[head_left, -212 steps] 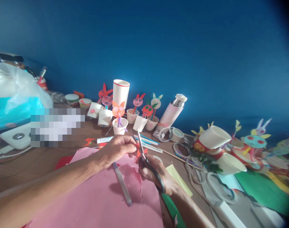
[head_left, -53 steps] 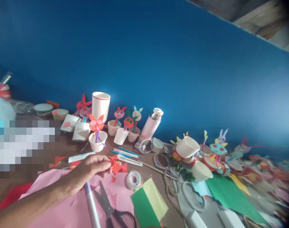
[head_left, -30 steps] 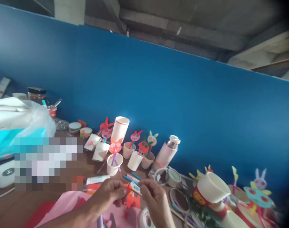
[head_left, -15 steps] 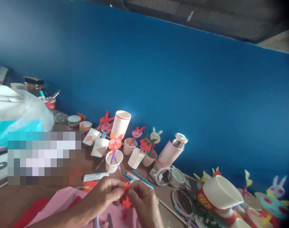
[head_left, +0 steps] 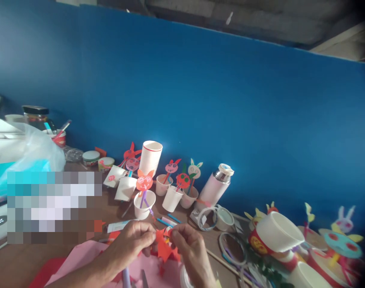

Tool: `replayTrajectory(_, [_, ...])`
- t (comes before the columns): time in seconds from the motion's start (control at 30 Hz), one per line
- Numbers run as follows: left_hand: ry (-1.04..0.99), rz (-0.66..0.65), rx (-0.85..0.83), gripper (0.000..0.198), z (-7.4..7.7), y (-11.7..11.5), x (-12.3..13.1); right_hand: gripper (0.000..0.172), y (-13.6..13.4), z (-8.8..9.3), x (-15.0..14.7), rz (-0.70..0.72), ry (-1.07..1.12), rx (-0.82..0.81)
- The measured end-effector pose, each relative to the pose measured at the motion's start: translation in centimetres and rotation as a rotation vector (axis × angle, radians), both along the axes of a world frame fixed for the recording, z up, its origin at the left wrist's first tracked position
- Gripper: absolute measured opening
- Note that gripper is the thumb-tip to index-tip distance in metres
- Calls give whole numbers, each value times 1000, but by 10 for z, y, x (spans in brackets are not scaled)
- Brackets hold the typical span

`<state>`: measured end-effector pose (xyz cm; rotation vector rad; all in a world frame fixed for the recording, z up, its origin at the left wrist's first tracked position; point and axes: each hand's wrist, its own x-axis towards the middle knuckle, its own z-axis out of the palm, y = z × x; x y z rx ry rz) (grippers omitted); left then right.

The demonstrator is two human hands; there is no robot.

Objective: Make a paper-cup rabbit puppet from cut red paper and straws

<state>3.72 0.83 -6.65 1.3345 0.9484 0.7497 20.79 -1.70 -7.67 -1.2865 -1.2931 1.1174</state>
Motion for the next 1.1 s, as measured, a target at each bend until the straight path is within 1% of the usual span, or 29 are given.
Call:
replayTrajectory(0.07, [12,10,8,24,1,0,0,18,0,3,6,32,-64,14])
replayTrajectory(0.13, [10,7,13,24,2,0,1,19,-1,3,9,66,-173,37])
replayTrajectory(0.27, [-7,13,7,22,3,1,6,18,-4,4,15,62,-366,52])
replayTrajectory(0.4, [69,23,31,19,3,0,6,13,-10,6,24,72,-507,35])
replayTrajectory(0.5, [126,48,4,19,2,-8,0,13,-19,5,26,109,-678,115])
replayTrajectory(0.6, [168,97,-111,21,-1,-20,-10,15,-29,-4,22,133,-852,240])
replayTrajectory(0.67, [168,110,-147,22,-2,-26,-15,14,-33,-13,19,142,-933,291])
replayTrajectory(0.77, [169,93,-122,23,-4,-28,-21,11,-34,-28,16,131,-1000,342])
replayTrajectory(0.9, [107,59,-118,24,-6,-28,-22,13,-31,-45,15,73,-1003,433])
replayTrajectory(1.0, [106,42,-65,26,-7,-30,-22,10,-28,-53,18,58,-987,496])
replayTrajectory(1.1, [109,45,-11,23,-8,-31,-22,10,-26,-59,25,82,-980,520])
